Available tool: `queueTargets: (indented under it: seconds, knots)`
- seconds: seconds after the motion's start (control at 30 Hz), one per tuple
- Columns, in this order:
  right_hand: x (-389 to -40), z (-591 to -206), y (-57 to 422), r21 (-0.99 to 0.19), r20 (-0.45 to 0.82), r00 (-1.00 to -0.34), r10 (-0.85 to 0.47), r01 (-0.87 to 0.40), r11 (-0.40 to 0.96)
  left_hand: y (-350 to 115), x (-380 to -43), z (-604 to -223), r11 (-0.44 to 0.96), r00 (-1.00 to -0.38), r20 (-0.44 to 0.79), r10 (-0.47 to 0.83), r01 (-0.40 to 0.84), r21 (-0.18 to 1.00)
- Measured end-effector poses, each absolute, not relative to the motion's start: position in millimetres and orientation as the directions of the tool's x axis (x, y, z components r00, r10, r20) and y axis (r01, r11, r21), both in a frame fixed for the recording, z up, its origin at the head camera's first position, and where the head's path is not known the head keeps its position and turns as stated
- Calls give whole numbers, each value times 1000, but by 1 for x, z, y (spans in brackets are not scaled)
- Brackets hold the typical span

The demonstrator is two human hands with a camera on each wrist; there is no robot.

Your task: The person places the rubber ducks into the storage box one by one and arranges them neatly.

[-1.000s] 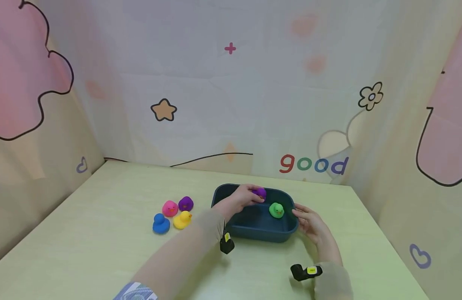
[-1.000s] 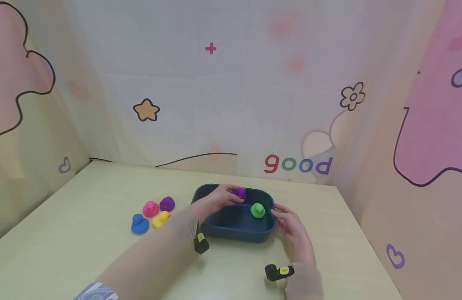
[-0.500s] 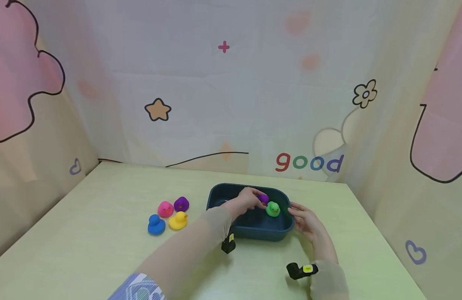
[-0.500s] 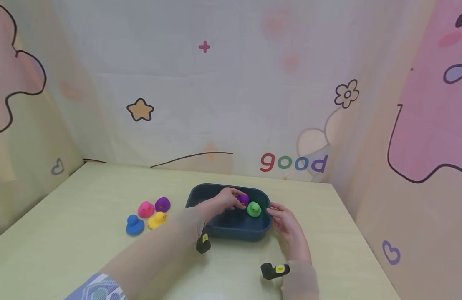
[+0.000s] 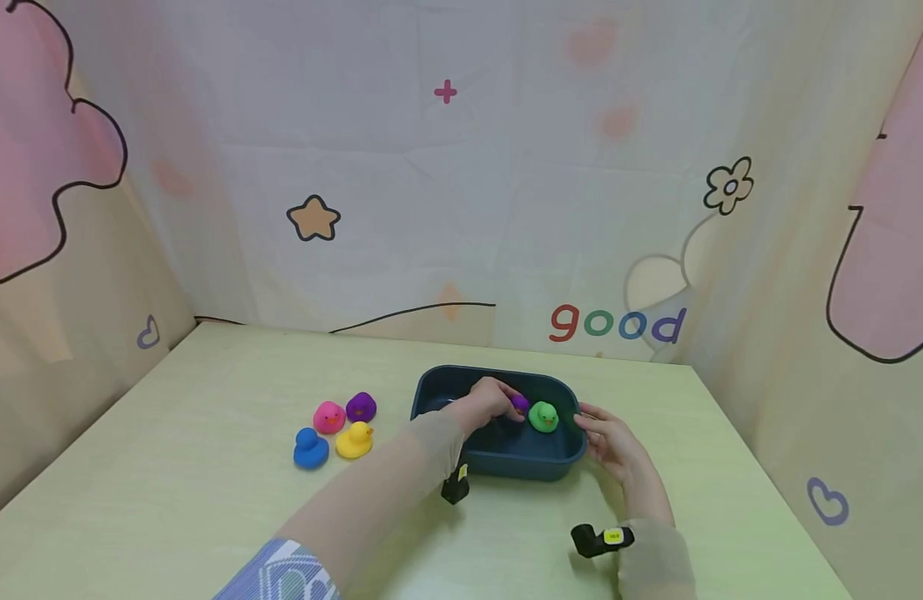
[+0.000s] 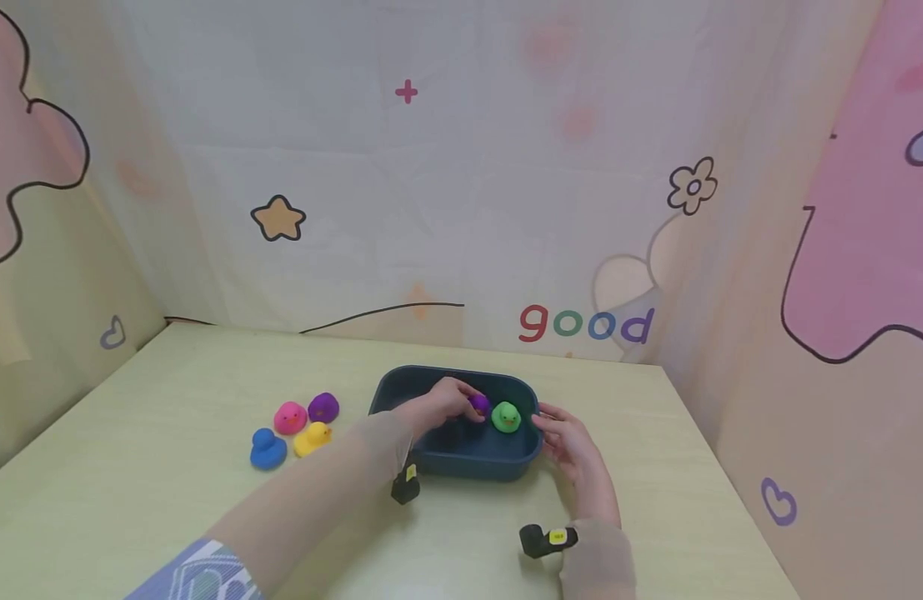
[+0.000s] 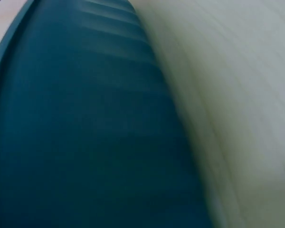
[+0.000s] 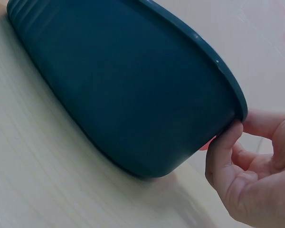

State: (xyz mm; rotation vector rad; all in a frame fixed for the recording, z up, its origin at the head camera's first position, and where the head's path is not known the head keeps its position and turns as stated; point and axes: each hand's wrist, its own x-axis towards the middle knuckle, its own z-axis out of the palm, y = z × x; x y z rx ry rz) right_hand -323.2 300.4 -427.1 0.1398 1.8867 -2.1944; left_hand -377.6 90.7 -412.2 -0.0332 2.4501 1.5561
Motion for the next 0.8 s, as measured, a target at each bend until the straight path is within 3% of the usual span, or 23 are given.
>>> queueTargets:
  seconds: [0.53, 0.8]
  knots:
    - [-322, -425, 299, -953, -233, -964, -131, 253, -166, 93, -374, -414, 573, -980, -193, 58, -126, 810]
    - [-322, -425, 300, -955, -235, -963, -136, 254, -152, 90, -373, -414, 603, -975, -188, 115, -82, 794]
